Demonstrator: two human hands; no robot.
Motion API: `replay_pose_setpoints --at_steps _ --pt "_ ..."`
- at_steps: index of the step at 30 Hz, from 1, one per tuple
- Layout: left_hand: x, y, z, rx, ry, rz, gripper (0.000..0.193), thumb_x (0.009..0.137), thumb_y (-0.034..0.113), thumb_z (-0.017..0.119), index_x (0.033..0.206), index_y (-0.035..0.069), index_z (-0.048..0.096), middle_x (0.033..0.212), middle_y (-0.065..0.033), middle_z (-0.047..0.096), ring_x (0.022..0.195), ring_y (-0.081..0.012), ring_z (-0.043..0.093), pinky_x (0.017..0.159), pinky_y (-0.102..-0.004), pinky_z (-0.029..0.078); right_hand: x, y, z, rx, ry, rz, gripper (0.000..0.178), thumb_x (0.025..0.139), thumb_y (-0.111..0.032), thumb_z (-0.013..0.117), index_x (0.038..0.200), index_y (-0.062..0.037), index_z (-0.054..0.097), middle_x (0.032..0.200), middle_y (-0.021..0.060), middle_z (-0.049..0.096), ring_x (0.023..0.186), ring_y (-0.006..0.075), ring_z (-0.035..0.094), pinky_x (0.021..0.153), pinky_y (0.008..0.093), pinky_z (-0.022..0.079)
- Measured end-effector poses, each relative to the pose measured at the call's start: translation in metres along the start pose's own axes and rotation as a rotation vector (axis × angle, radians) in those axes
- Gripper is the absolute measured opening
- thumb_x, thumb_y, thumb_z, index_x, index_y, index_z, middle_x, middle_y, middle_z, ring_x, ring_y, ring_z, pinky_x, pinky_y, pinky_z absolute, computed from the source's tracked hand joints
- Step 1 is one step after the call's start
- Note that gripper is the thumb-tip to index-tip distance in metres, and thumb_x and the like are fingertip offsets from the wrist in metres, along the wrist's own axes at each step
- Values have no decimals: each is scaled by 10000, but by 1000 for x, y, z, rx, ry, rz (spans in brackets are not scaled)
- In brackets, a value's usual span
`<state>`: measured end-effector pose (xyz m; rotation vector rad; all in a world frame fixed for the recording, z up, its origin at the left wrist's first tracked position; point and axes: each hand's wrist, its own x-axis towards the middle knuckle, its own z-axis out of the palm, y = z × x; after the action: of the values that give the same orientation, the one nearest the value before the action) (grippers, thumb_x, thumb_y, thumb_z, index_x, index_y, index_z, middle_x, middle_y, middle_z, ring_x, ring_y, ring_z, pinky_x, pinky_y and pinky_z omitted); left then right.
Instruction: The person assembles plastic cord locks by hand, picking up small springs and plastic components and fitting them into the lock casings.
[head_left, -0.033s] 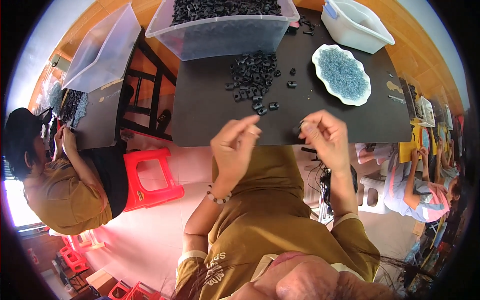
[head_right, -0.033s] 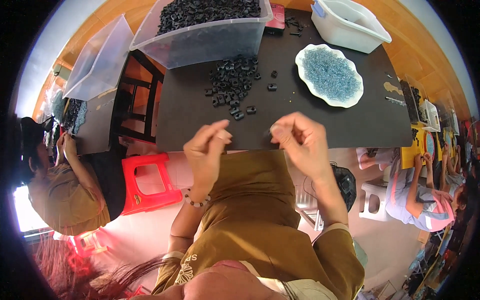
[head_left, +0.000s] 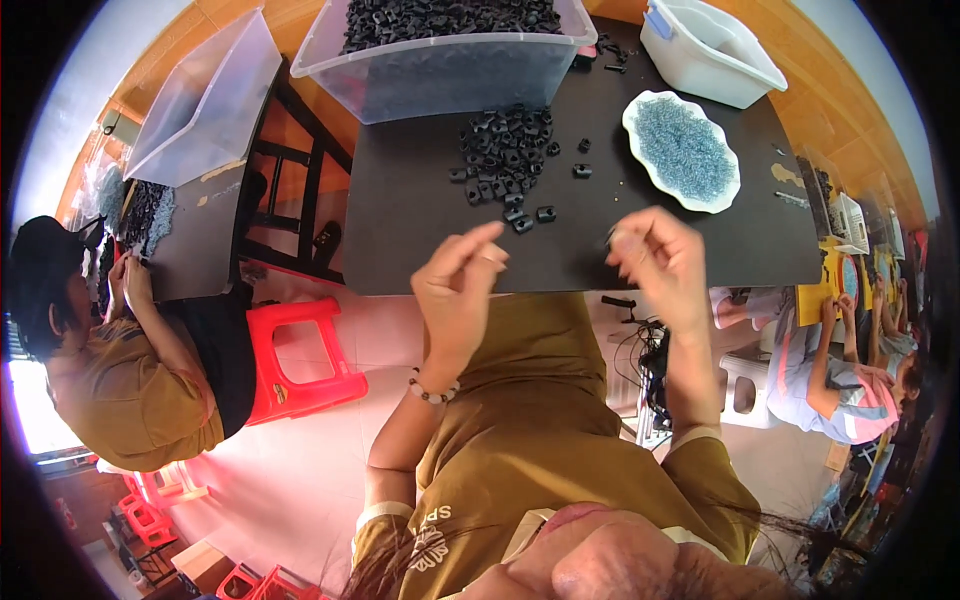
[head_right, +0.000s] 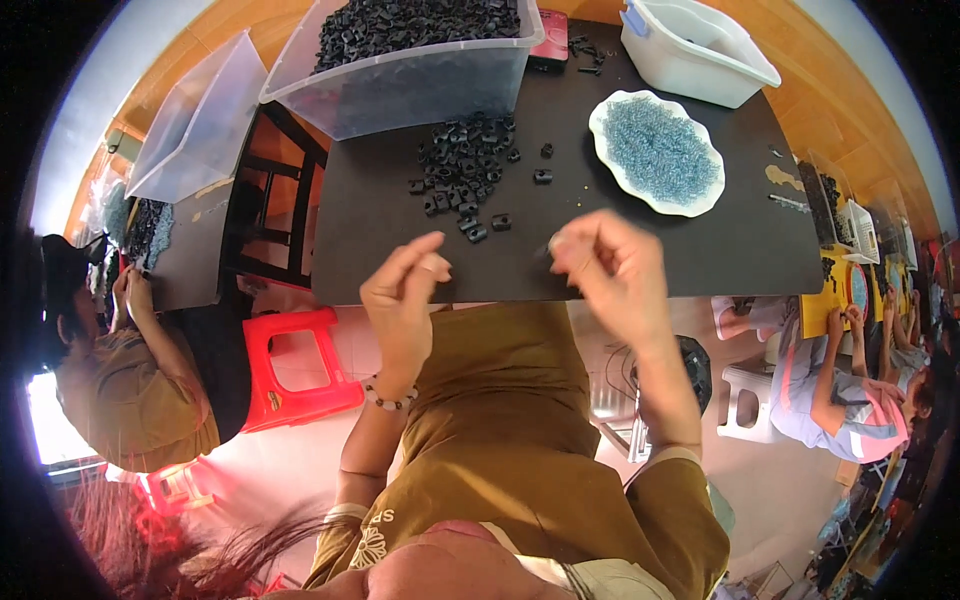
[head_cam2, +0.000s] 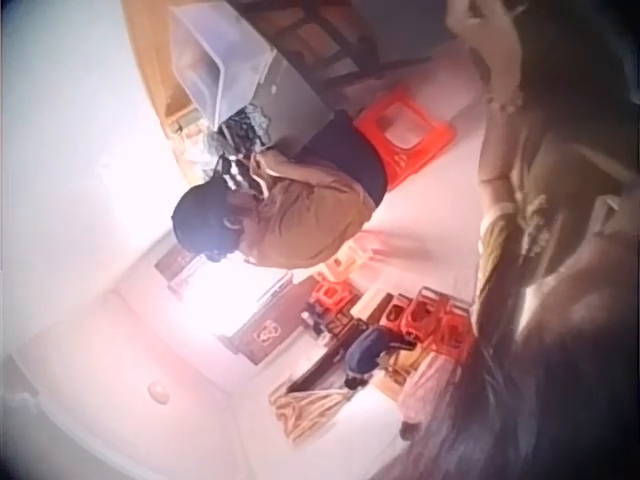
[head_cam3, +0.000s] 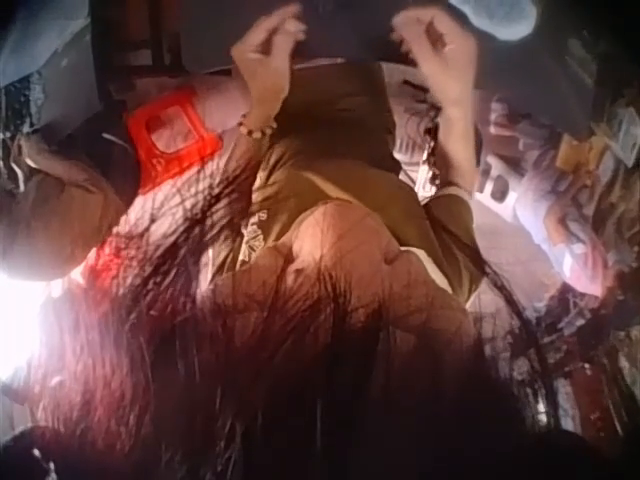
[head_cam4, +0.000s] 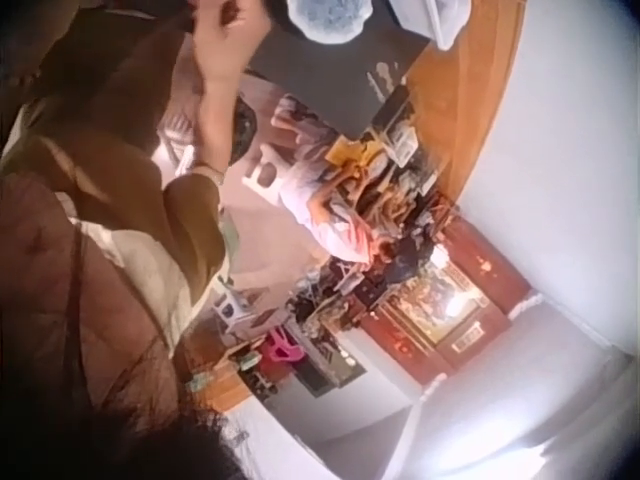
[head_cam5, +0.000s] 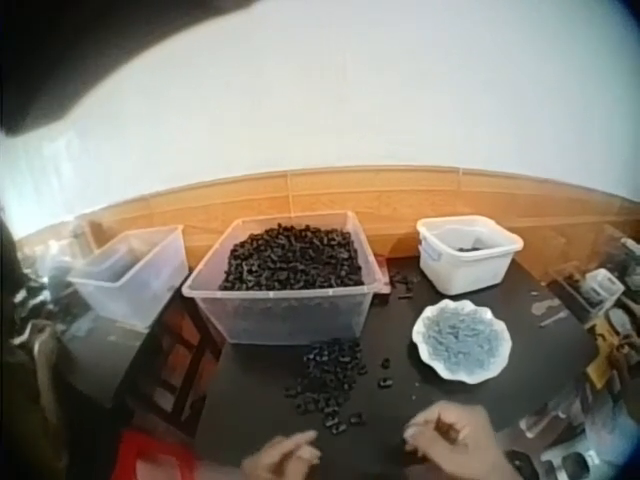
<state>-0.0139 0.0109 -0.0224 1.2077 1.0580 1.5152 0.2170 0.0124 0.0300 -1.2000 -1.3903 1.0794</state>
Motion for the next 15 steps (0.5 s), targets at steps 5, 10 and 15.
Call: replay_pose_setpoints --at_steps 5,10,15 --pt "10 -6 -14 -463 19 -144 320 938 -12 548 1239 -93 617 820 -44 604 778 -117 545 761 -289 469 112 -25 -82 -442 317 -302 281 956 -292 649 943 -18 713 804 2 691 682 49 573 616 219 451" --pt "18 -5 -15 -584 -54 -197 387 930 -5 542 1307 -93 567 822 -46 593 759 -121 507 774 -312 452 219 -31 -197 -774 579 -374 321 960 -273 631 1112 1 701 875 47 725 731 91 630 662 239 498" --pt "17 -8 -22 -660 -68 -211 393 936 0 496 1314 -53 590 832 -27 582 771 -135 504 773 -319 449 193 -21 -117 -749 445 -422 290 957 -256 641 1097 -12 712 875 107 742 787 168 691 745 295 525"
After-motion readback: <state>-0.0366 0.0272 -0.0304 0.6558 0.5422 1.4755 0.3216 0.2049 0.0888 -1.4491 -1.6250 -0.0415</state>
